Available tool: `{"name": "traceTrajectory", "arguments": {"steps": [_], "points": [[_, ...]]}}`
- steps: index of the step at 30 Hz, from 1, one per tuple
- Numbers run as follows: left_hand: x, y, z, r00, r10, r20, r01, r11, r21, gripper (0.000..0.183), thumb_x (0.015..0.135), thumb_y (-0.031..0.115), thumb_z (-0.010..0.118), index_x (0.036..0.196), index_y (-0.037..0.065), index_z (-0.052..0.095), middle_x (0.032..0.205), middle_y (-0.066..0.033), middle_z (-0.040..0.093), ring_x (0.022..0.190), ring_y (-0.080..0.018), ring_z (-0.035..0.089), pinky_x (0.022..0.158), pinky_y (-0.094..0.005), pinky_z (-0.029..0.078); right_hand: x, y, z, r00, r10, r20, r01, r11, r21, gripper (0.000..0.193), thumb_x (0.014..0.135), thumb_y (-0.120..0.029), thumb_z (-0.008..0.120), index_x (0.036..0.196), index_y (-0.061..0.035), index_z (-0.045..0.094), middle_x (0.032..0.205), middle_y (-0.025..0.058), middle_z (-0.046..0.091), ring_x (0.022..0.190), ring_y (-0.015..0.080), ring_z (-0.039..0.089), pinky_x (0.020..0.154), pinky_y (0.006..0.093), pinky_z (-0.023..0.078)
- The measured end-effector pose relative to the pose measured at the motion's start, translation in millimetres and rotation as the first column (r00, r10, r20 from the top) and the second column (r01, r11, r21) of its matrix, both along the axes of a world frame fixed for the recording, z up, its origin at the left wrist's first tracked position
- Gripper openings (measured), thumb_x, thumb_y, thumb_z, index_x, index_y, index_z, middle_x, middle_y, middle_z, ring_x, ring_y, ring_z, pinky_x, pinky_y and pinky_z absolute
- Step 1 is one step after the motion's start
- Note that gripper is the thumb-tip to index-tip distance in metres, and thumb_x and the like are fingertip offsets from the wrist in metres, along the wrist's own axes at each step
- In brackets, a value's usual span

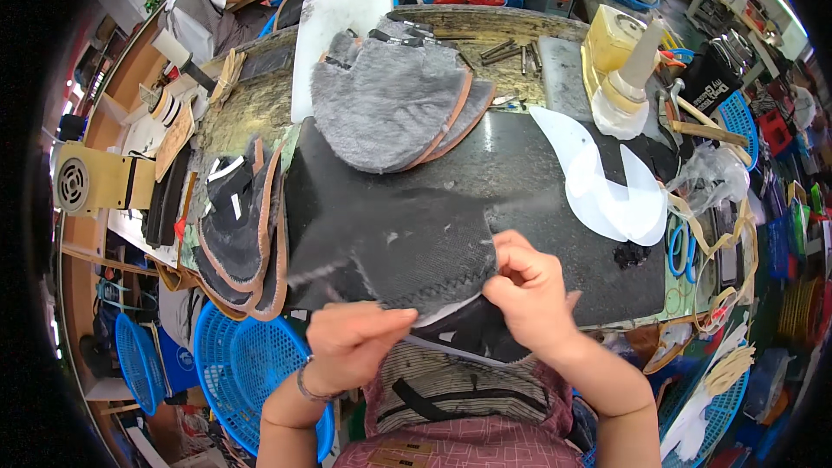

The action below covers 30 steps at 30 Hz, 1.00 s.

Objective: The person assembles slipper components by hand at a workbench. They apply adhesive strips to the edges of black slipper soles, then place white insoles and grey fuzzy fabric layers onto the soles, pressing them down to secure the assembly.

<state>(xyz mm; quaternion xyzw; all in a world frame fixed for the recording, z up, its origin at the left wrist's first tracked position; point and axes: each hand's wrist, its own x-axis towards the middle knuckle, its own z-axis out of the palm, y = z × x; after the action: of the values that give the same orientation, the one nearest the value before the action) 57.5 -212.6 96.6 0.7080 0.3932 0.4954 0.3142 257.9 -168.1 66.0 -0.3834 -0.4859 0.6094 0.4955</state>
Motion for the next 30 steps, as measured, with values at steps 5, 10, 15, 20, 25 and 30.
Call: {"name": "traceTrajectory", "arguments": {"steps": [5,10,15,20,25,30], "points": [[-9.9,4.0,-8.4,0.997,0.058,0.048,-0.044,0.969,-0.241,0.017,0.077,-0.006,0.065,0.092,-0.002,0.069,0.077,-0.0095,0.068,0.062,-0.0108,0.061,0.056,-0.0210,0.046,21.4,21.5,14.0,0.859,0.377,-0.348,-0.472,0.845,-0.252,0.018,0.078,0.000,0.056,0.093,0.0038,0.064,0.105,0.0101,0.060,0.091,0.0156,0.057,0.083,0.0286,0.043],[-4.0,30.2,-33.8,0.977,0.213,0.024,-0.175,0.858,-0.483,0.046,0.078,-0.003,0.060,0.122,0.003,0.047,0.074,-0.0068,0.066,0.065,-0.0086,0.062,0.060,-0.0237,0.050,34.3,42.8,-30.7,0.557,0.010,0.831,-0.608,0.687,0.399,0.035,0.082,-0.017,0.062,0.114,-0.0054,0.059,0.114,0.0074,0.062,0.093,0.0211,0.062,0.076,0.0306,0.049],[-14.9,58.8,-96.4,0.959,0.102,-0.264,-0.132,0.986,-0.099,0.039,0.073,0.003,0.060,0.112,0.003,0.053,0.075,-0.0098,0.063,0.068,-0.0254,0.065,0.062,-0.0338,0.051,12.8,51.5,-34.3,0.448,-0.543,0.711,-0.756,0.195,0.625,0.036,0.068,-0.008,0.058,0.103,0.0006,0.061,0.098,0.0111,0.059,0.084,0.0223,0.059,0.070,0.0297,0.051],[-9.8,77.1,-68.9,0.876,0.002,-0.482,0.033,0.997,0.064,0.028,0.071,0.011,0.061,0.096,-0.001,0.061,0.091,-0.0127,0.059,0.079,-0.0266,0.059,0.065,-0.0311,0.050,11.1,53.4,-40.9,0.389,-0.482,0.785,-0.721,0.371,0.585,0.030,0.066,-0.012,0.056,0.092,0.0021,0.059,0.085,0.0084,0.055,0.073,0.0176,0.054,0.062,0.0250,0.049],[-14.8,85.7,-72.1,0.892,-0.144,-0.427,0.115,0.989,-0.094,0.031,0.071,0.009,0.063,0.101,0.000,0.063,0.090,-0.0116,0.060,0.076,-0.0245,0.061,0.064,-0.0305,0.050,15.2,58.4,-51.3,0.505,-0.458,0.732,-0.654,0.351,0.670,0.030,0.064,-0.009,0.058,0.091,0.0025,0.059,0.085,0.0084,0.055,0.072,0.0178,0.053,0.062,0.0256,0.049],[-14.1,87.2,-59.7,0.897,-0.217,-0.384,0.113,0.955,-0.276,0.030,0.070,0.007,0.058,0.098,-0.003,0.062,0.087,-0.0116,0.058,0.076,-0.0253,0.060,0.064,-0.0306,0.050,14.9,58.9,-48.1,0.548,-0.371,0.750,-0.582,0.475,0.660,0.029,0.063,-0.006,0.058,0.091,0.0020,0.059,0.087,0.0090,0.055,0.071,0.0187,0.054,0.062,0.0268,0.048]]}}
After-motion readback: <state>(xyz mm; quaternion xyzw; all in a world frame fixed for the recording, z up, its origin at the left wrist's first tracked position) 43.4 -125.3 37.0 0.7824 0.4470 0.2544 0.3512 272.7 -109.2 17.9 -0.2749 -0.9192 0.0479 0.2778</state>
